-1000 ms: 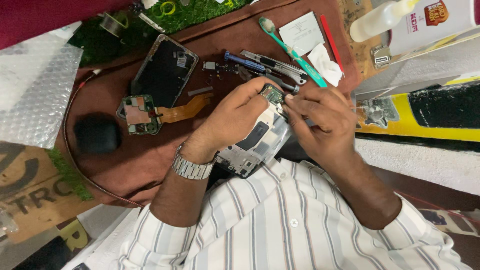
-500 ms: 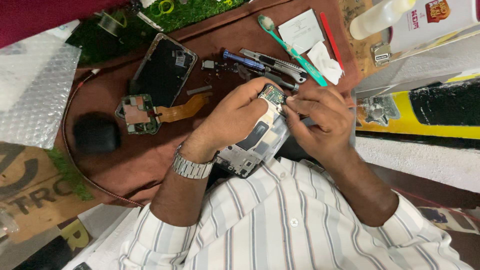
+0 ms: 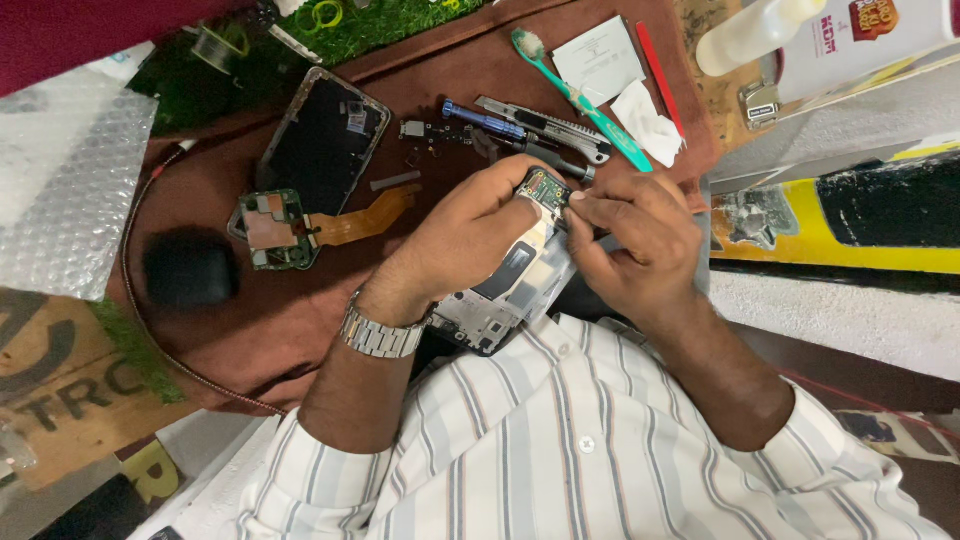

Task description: The person cleans the interior of a disassembled smartphone using a toothbrush and a liquid solution, then wipes it with a tissue. They proceed to reassemble the phone by inserting small components and circuit boards into the chassis.

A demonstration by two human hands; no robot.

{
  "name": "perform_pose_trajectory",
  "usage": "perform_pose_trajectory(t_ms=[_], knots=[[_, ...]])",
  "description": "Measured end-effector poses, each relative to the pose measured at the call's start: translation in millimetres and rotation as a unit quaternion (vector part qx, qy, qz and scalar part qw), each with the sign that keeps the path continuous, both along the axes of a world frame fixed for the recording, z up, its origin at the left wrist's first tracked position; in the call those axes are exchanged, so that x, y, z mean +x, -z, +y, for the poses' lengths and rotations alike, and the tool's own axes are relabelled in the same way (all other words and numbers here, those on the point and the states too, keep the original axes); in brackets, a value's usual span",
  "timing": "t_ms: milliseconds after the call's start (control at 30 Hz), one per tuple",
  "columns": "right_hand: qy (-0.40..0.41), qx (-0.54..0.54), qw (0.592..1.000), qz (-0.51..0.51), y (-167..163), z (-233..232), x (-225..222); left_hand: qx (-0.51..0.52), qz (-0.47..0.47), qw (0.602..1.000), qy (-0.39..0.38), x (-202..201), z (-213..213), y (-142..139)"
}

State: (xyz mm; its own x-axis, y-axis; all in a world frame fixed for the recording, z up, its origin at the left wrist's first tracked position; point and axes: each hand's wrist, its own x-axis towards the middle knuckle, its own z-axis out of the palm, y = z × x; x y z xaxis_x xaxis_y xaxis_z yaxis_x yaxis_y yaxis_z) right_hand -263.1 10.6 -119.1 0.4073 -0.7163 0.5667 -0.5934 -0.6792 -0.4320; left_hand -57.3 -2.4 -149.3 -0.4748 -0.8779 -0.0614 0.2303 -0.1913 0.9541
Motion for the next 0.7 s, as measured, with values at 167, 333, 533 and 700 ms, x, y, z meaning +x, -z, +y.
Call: perform_pose_trajectory(t_ms=[167, 333, 533, 700], knots=[[0.024, 0.018, 0.999, 0.015, -1.7, 1.8, 2.8, -0.012, -0.011, 1.000, 0.001, -0.5, -0.2, -1.6], [0.024, 0.039, 0.999, 0.002, -3.8, 2.5, 3.5, -0.032, -0.043, 0.999, -0.002, 1.4, -0.9, -6.4], [0.023, 0.081, 0.996, -0.034, 0.3, 4.0, 0.6, -0.047, -0.075, 0.996, -0.011, 1.4, 0.3, -11.5], [0.062, 0.197, 0.968, -0.140, 9.6, 5.3, 1.4, -0.087, -0.067, 0.994, -0.020, 1.8, 1.9, -15.8]])
